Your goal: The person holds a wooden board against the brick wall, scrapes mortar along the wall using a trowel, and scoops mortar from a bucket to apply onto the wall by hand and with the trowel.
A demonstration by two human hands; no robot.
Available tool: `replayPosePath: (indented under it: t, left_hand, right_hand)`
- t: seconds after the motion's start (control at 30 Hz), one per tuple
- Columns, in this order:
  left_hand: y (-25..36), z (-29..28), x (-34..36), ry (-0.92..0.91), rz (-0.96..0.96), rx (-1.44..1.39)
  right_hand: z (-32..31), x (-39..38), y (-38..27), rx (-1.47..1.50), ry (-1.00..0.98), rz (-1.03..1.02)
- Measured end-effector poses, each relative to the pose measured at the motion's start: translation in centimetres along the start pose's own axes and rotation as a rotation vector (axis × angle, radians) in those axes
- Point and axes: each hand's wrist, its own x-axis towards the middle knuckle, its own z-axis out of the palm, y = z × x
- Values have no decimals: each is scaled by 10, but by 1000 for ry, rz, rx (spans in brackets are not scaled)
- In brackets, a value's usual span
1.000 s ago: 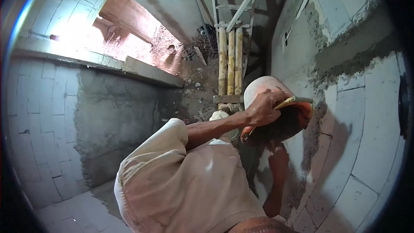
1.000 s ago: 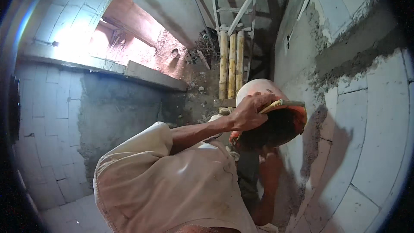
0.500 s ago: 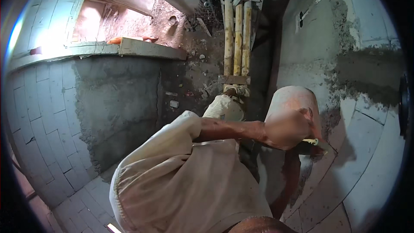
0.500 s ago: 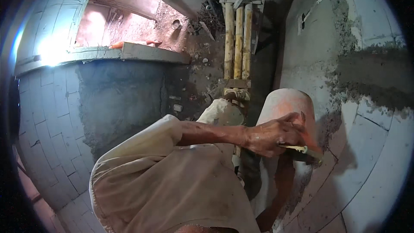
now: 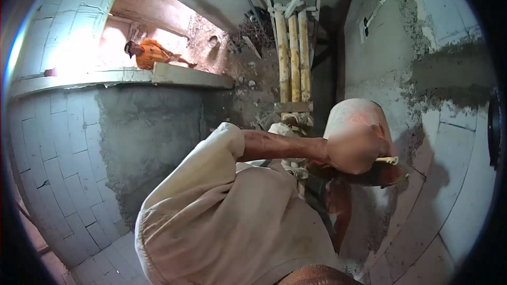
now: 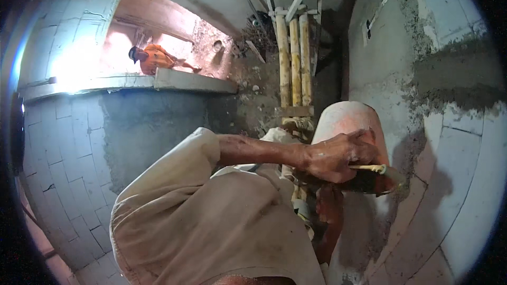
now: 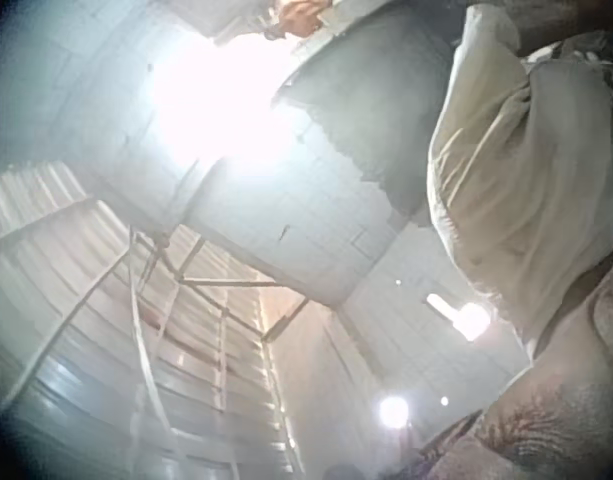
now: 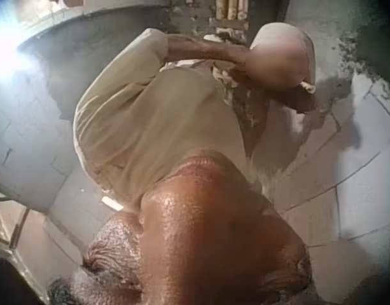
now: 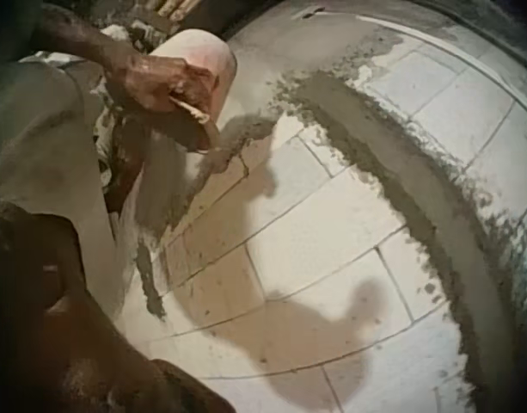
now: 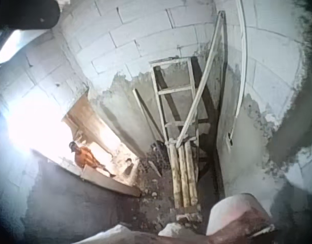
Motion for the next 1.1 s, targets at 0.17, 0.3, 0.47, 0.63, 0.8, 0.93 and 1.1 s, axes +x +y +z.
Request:
replayPosePath:
  t: [0.17,0.3,0.47,0.63,0.8,0.93,1.1]
  left_hand:
    - [18,9,-16,46,-155,-68]
    - [27,17,-25,115,-132,-158]
    - [33,17,-38,160,-125,-173]
    - [34,9,-48,194,-99,-73]
    - [49,-6,-62,245,-183,-104]
    - [39,-5,-68,355,-58,-40]
    - [49,-5,-68,436,-127,-149]
  right_hand:
    - [16,-33,26,351,284,27]
    - [20,-71,21,243,131,-33]
    - [32,-90,33,365,284,61]
    - [31,-81,43,382,211,-22]
    - [43,-80,26,408,204,7]
    - [55,-87,7,332,224,-43]
    - [46,-93,13,286,156,-114]
